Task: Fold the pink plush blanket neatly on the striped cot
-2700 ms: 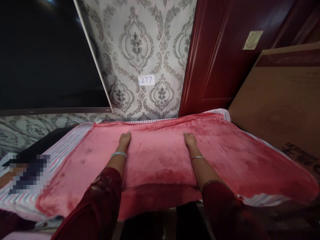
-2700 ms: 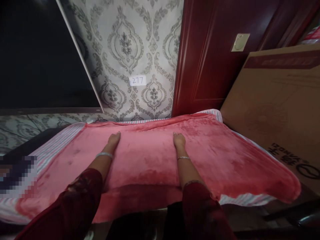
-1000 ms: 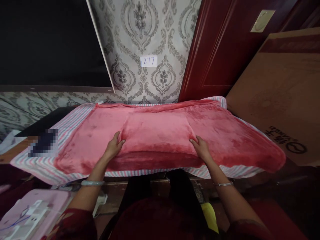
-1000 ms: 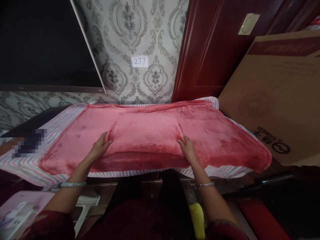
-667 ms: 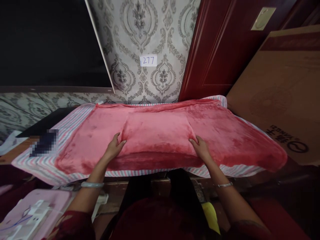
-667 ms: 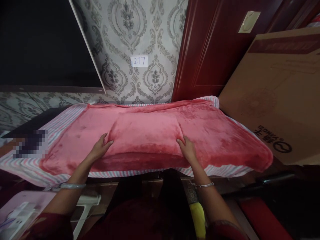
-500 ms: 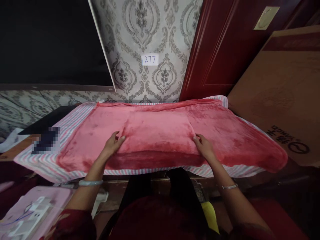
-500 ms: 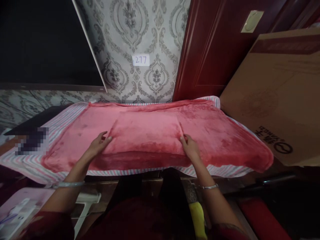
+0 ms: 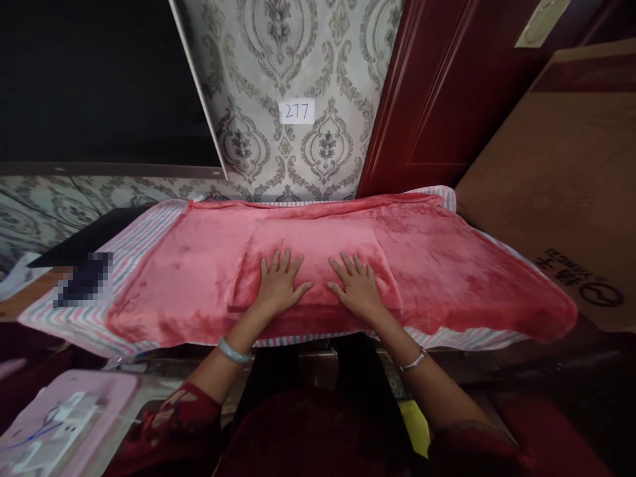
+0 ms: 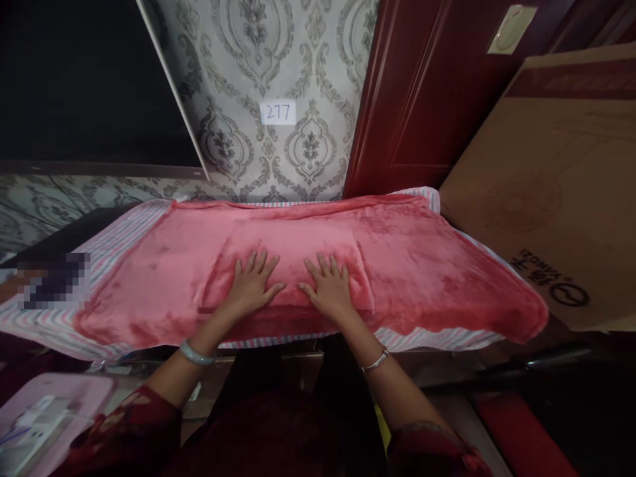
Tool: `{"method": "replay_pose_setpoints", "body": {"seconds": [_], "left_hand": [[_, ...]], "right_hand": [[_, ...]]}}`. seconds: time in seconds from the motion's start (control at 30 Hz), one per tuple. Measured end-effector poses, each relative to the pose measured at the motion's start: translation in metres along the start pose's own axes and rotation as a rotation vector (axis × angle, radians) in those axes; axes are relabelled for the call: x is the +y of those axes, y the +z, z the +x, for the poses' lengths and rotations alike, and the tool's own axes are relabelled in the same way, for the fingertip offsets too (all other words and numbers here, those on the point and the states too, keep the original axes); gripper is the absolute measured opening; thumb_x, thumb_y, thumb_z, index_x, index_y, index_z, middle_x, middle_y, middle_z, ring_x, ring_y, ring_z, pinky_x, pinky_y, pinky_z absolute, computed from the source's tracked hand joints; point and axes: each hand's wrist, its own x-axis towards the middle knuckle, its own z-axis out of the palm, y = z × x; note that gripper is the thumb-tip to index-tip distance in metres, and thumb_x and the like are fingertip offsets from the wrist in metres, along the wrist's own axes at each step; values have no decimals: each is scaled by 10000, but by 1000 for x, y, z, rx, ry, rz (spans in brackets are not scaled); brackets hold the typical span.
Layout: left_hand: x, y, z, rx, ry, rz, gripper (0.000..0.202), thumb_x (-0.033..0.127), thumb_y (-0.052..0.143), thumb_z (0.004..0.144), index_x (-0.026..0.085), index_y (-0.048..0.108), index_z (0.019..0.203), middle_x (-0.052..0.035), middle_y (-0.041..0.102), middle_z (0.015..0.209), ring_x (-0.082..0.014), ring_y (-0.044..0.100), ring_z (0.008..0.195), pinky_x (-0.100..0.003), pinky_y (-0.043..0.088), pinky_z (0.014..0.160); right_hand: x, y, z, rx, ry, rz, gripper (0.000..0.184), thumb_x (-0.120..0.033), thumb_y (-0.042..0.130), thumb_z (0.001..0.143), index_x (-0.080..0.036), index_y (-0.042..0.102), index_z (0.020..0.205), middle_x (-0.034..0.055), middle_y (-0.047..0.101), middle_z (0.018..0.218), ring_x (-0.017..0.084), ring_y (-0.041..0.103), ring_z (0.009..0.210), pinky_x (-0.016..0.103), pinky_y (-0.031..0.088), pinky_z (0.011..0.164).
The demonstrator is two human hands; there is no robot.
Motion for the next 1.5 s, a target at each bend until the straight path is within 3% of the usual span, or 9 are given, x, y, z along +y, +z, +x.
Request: {"method": "replay_pose_setpoints", "body": {"seconds": [0.13,0.3,0.53,0.73,0.9,1.03,1.23,1.4,1.5], "left_hand": [[-5,15,-3,-20,-10,-10,771,659,467,949,262,325,1595,-137,210,1686,-412,161,1551,-715,135,1203],[-7,25,-5,67,10,13,762,644,482,946,264,339,1590,-137,235,1680,-406,188,1546,-704,157,1203],[-8,33,-6,79,6,-2,748,629,505,942,275,356,1584,-135,242,1677,-403,187,1548,-694,159,1208],[-13,8,-1,-46,-1,-61,736,635,461,963,268,339,1588,-129,237,1679,-373,191,1553,-665,180,1217],[-37,-23,12,-38,-137,24,687,570,387,1006,195,350,1580,-177,300,1650,-353,231,1545,-671,137,1222],[-57,-13,15,-82,-271,36,702,552,384,1008,163,324,1589,-203,182,1679,-354,146,1566,-638,252,1200],[-68,10,11,-91,-277,-34,718,568,356,1008,184,273,1609,-168,120,1698,-325,96,1576,-565,375,1160],[-70,-8,19,-156,-292,-46,713,565,375,998,195,294,1603,-172,158,1691,-337,147,1567,-628,274,1195],[-65,-26,42,-104,-281,-17,703,534,362,1004,172,290,1602,-197,190,1680,-353,159,1563,-662,178,1214]], "right_hand": [[6,13,-5,-19,16,-36,631,-551,454,1020,-333,334,1600,55,225,1682,350,162,1544,612,205,1201],[6,22,-7,30,1,-57,622,-549,435,1023,-344,327,1600,39,230,1681,336,191,1537,595,213,1200],[3,25,-7,19,14,-62,618,-532,440,1023,-350,321,1601,24,220,1684,336,189,1539,598,210,1203],[10,-1,7,-109,-5,-12,597,-504,408,1041,-276,366,1592,81,304,1651,325,253,1524,566,230,1212],[33,-17,32,-32,99,-67,594,-468,376,1057,-215,362,1594,125,292,1653,329,229,1531,533,216,1222],[49,4,39,-41,206,-75,608,-494,374,1053,-236,339,1603,132,245,1669,346,206,1536,562,256,1196],[62,34,35,-17,181,-27,621,-530,333,1047,-263,326,1607,117,236,1675,337,231,1530,563,342,1138],[68,17,46,-118,183,28,609,-518,317,1052,-257,335,1602,105,269,1665,311,247,1528,583,297,1167],[62,-4,71,-86,198,56,573,-446,279,1066,-222,370,1586,120,351,1629,279,297,1510,550,264,1196]]}}
